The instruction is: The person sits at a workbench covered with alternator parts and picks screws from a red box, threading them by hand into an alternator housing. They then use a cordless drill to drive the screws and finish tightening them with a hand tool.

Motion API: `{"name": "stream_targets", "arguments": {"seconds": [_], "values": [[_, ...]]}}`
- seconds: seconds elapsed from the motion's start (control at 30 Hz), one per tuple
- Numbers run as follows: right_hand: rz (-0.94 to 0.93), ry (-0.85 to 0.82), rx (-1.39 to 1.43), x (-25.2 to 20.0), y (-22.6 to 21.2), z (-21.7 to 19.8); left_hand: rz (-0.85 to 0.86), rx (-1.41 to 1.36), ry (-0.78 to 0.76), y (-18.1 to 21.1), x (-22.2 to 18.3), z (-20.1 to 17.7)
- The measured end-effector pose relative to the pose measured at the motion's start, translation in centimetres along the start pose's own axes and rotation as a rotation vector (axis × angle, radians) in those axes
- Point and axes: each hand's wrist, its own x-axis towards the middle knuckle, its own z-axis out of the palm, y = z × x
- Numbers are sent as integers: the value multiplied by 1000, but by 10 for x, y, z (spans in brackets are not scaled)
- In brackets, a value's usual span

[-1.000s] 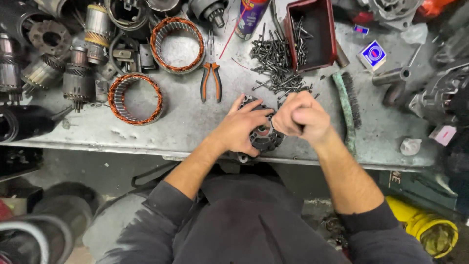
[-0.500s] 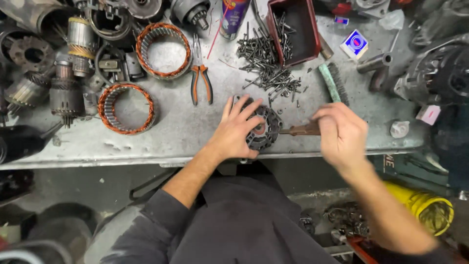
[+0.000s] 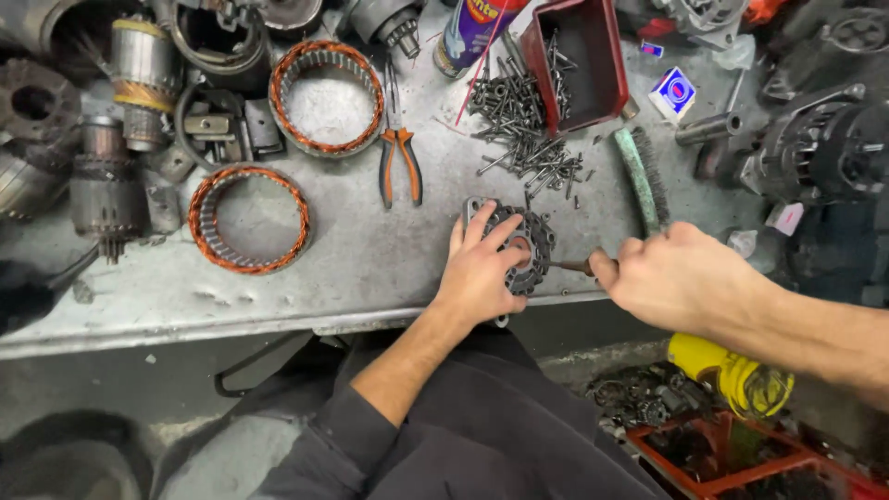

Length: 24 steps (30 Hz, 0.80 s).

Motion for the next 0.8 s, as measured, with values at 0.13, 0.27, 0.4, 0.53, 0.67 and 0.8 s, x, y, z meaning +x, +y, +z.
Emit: {"name": "stream_targets", "arguments": {"seconds": [0.13,0.27,0.4,0.53,0.67,0.8], "values": [[123,-166,157,-1,0,5,62,-18,40,0,-4,7],[365,-301,478,2,5,-2,16,-14,38,5,-2,6],[486,-263,640,10,11,1,-1,-33,27,6,-2,7],[527,-239,642,9,4,7,15,10,40,4,-2,1],[503,261,737,3,-2,15,18,-10,16,9,-2,-1],[193,948,1301,13,4,32,-9,21,-18,14,2,-13]]}}
